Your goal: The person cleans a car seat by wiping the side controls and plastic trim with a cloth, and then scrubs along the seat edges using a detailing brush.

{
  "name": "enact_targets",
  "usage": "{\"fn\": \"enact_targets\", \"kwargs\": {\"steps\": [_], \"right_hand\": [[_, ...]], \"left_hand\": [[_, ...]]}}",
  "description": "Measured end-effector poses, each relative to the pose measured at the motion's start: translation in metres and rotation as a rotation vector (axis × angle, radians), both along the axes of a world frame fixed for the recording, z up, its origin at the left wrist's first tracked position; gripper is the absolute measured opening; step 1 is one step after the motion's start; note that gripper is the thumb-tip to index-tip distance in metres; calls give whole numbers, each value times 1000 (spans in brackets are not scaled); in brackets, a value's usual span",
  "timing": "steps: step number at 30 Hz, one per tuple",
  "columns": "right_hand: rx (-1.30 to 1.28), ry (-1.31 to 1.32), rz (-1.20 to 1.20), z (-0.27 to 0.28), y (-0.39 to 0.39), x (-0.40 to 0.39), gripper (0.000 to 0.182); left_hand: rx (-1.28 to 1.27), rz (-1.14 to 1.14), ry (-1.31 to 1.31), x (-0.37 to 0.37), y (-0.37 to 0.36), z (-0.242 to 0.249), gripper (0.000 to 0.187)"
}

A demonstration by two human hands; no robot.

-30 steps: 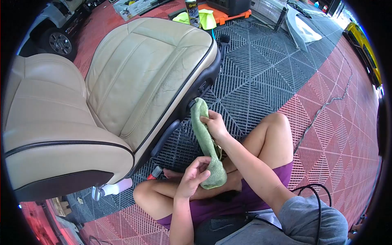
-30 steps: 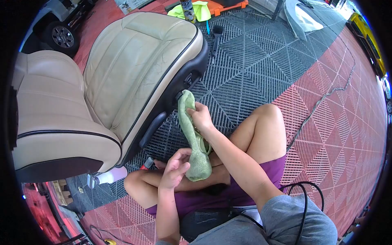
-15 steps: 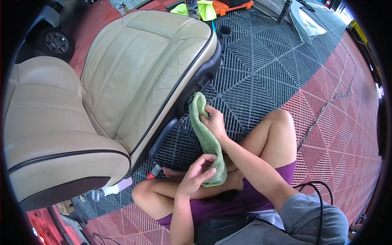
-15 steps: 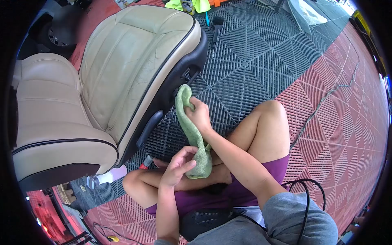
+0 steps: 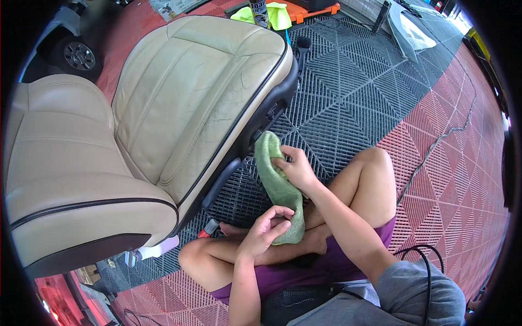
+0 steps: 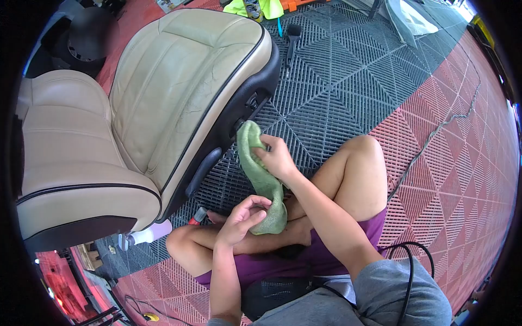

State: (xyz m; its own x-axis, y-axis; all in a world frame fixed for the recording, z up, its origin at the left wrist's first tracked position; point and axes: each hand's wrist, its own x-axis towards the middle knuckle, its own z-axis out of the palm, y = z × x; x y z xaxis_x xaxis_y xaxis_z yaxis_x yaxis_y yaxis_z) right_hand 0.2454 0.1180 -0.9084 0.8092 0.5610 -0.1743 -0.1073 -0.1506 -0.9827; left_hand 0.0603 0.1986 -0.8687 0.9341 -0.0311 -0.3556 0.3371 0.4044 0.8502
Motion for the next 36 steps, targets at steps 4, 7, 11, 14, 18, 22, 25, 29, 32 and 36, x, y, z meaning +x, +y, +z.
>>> {"fn": "enact_targets", "kwargs": {"steps": [4, 7, 11, 14, 18, 22, 25, 29, 32, 36], "right_hand": [[102, 200, 165, 35, -40, -7, 17], [153, 226, 336, 47, -60, -25, 21], [232, 295, 402, 56, -66, -47, 21], [142, 94, 491, 60, -67, -51, 22], [-25, -378, 538, 87, -65, -52, 41], [154, -582, 311, 125, -54, -69, 51], [-89, -813, 594, 121, -52, -64, 51], [-272, -717, 600, 108, -55, -59, 29], [-207, -640, 528, 98, -59, -64, 24], [-104, -558, 533, 75, -54, -57, 23]], "left_hand": [[222, 269, -38, -5, 6, -6, 22], [380, 649, -208, 2, 2, 14, 24], [630, 617, -421, 7, 5, 37, 23], [719, 634, -424, 2, 4, 35, 15], [902, 640, -434, -5, 5, 33, 13], [1045, 598, -430, -8, 1, 36, 15], [1087, 588, -495, -5, -6, 38, 16], [1109, 605, -485, -6, -8, 39, 18], [1096, 580, -416, -7, -7, 34, 20], [1083, 562, -349, -5, -5, 28, 21]]}}
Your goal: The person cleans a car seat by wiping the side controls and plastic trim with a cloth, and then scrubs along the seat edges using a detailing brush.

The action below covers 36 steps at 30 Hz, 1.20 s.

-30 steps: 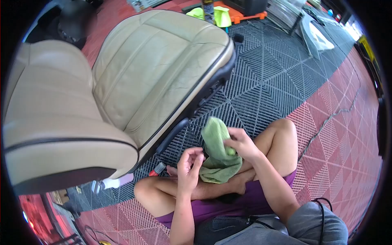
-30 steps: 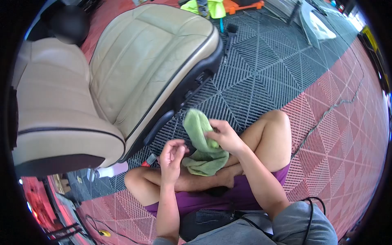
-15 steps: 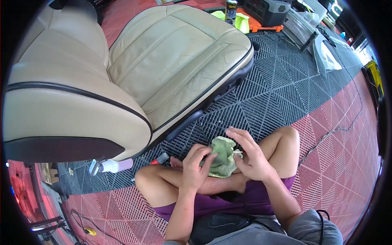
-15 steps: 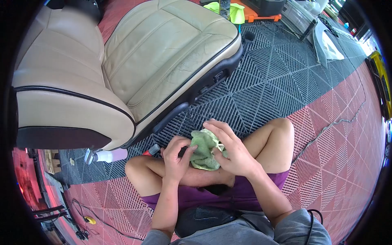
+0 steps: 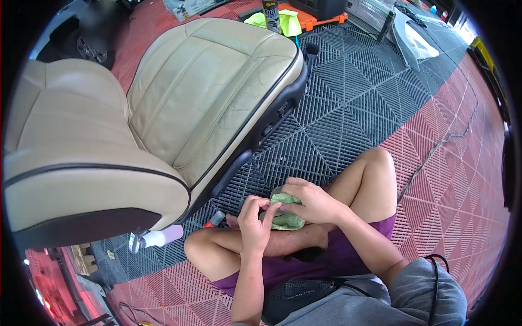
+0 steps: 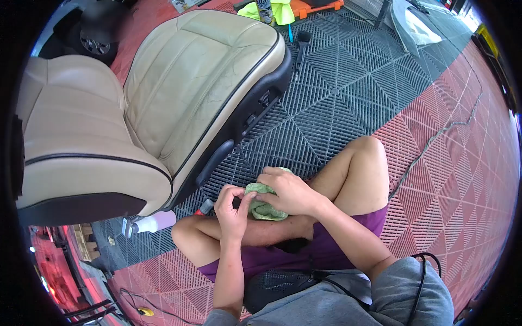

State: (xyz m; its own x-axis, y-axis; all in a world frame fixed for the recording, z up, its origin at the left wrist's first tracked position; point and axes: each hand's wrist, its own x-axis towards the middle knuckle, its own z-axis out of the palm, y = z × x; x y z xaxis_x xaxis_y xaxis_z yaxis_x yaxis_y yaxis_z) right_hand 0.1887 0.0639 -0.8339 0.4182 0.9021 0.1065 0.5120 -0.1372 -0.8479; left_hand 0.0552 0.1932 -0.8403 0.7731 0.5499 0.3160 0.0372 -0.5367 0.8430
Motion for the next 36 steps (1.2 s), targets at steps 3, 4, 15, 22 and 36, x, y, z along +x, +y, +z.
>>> {"fn": "enact_targets", "kwargs": {"steps": [3, 4, 15, 22, 36], "right_hand": [[88, 118, 80, -13, 10, 15, 22], [56, 198, 11, -7, 13, 22, 20], [215, 311, -514, -95, 72, 101, 21], [289, 215, -659, -97, 93, 91, 14], [322, 440, -906, -92, 122, 62, 15]], "left_hand": [[5, 22, 63, 2, 6, -10, 17], [-207, 60, -2, 1, 7, -20, 18], [-491, -251, 377, 10, 0, -41, 39], [-450, -310, 555, 18, -8, -42, 41], [-417, -288, 544, 20, -5, -46, 37]]}}
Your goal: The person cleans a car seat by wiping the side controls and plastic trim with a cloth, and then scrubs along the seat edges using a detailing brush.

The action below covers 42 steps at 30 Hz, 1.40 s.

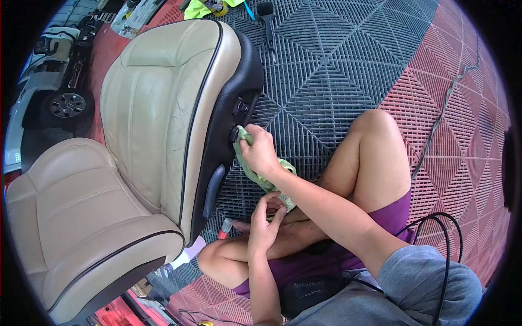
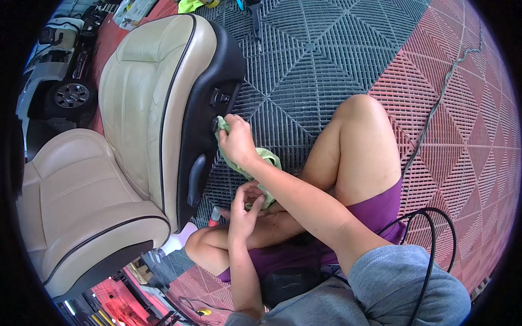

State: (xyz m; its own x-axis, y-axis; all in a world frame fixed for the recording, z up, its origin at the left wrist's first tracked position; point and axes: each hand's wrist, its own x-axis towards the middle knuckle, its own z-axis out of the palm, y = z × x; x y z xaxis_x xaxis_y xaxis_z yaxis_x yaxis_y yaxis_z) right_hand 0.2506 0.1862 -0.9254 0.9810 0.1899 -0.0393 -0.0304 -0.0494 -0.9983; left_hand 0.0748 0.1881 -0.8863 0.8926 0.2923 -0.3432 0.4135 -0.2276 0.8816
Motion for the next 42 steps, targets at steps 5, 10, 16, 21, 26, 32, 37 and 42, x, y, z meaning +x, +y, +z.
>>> {"fn": "enact_targets", "kwargs": {"steps": [5, 10, 16, 21, 26, 32, 37, 42], "right_hand": [[31, 313, 121, 22, -4, -11, 20], [199, 598, 230, 2, 1, 1, 17], [483, 953, 383, -6, -6, 21, 14], [586, 1128, 378, -5, -9, 19, 14], [475, 944, 454, 3, -20, 17, 19], [146, 466, 365, 33, -46, 20, 20], [160, 514, 314, 27, -33, 31, 28], [301, 690, 245, 41, -27, 30, 21]], "left_hand": [[-7, 24, -29, -6, 2, -3, 38], [26, -67, -58, -5, 3, 5, 47], [-162, 24, -209, -6, 3, 5, 56], [-136, 28, -161, -8, 6, 9, 53], [-114, 7, -129, -6, 9, 10, 48], [-24, -52, -103, -4, 9, 9, 46], [2, -86, -110, -5, 7, 7, 42], [20, -77, -101, -6, 7, 9, 41]]}}
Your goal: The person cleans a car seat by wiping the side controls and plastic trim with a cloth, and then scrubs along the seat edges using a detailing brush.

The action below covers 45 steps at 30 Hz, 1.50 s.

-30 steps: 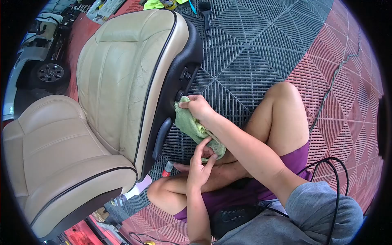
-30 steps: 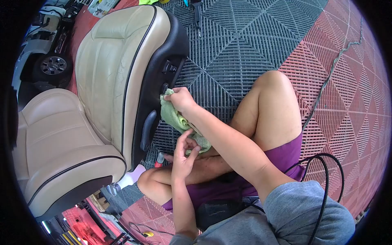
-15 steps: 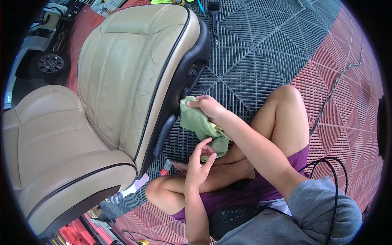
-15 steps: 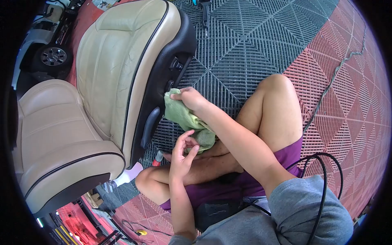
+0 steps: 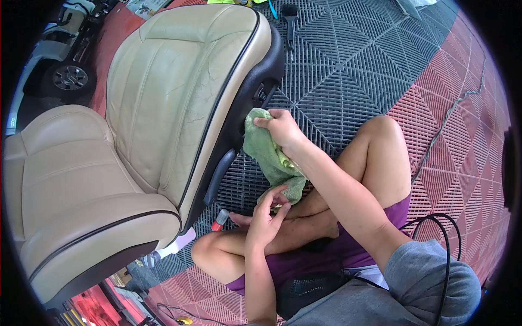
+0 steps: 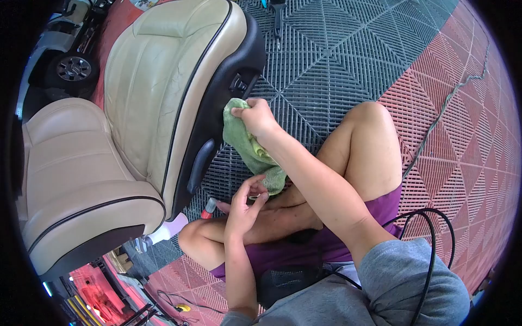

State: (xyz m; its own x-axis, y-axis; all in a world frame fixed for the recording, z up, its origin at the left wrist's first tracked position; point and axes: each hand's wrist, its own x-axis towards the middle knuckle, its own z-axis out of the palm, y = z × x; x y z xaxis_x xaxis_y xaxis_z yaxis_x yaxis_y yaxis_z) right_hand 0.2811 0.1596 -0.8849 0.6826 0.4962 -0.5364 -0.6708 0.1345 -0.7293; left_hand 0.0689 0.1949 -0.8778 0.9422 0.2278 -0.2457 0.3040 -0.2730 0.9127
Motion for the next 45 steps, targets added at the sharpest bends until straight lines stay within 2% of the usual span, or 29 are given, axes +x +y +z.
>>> {"fn": "enact_targets", "kwargs": {"steps": [5, 9, 12, 18, 21, 26, 29, 32, 35, 40, 45], "right_hand": [[182, 279, -95, 2, 1, -2, 16], [167, 236, -185, -1, 10, -9, 16], [47, 124, -217, 3, 20, -18, 12], [-136, -293, -139, -11, 21, -34, 5], [-370, -735, -30, -14, 17, -43, 7], [-395, -1114, -95, -31, 17, -38, 14], [-460, -1238, -35, -30, 14, -32, 13], [-456, -922, 161, -8, -9, -23, 14], [-443, -805, 72, -13, -25, -15, 17], [-105, -402, 82, -23, -14, 2, 18], [-50, -317, 50, -16, -4, 3, 19]], "left_hand": [[-1, -30, -15, 0, 0, 0, 40], [-4, -35, -45, -3, 2, -1, 40], [-46, -15, -8, -7, 1, 0, 40], [-41, -108, -37, -4, -2, 0, 37], [-20, -118, -23, -2, -2, 4, 36], [-33, -134, -16, -2, -4, 0, 35], [-13, -133, 1, -1, -4, 1, 35], [11, -129, 0, -4, -3, -3, 34], [35, -118, 21, -6, -3, 0, 34], [54, -159, 39, -3, -4, -4, 35], [42, -171, 50, -1, -3, -3, 36]]}}
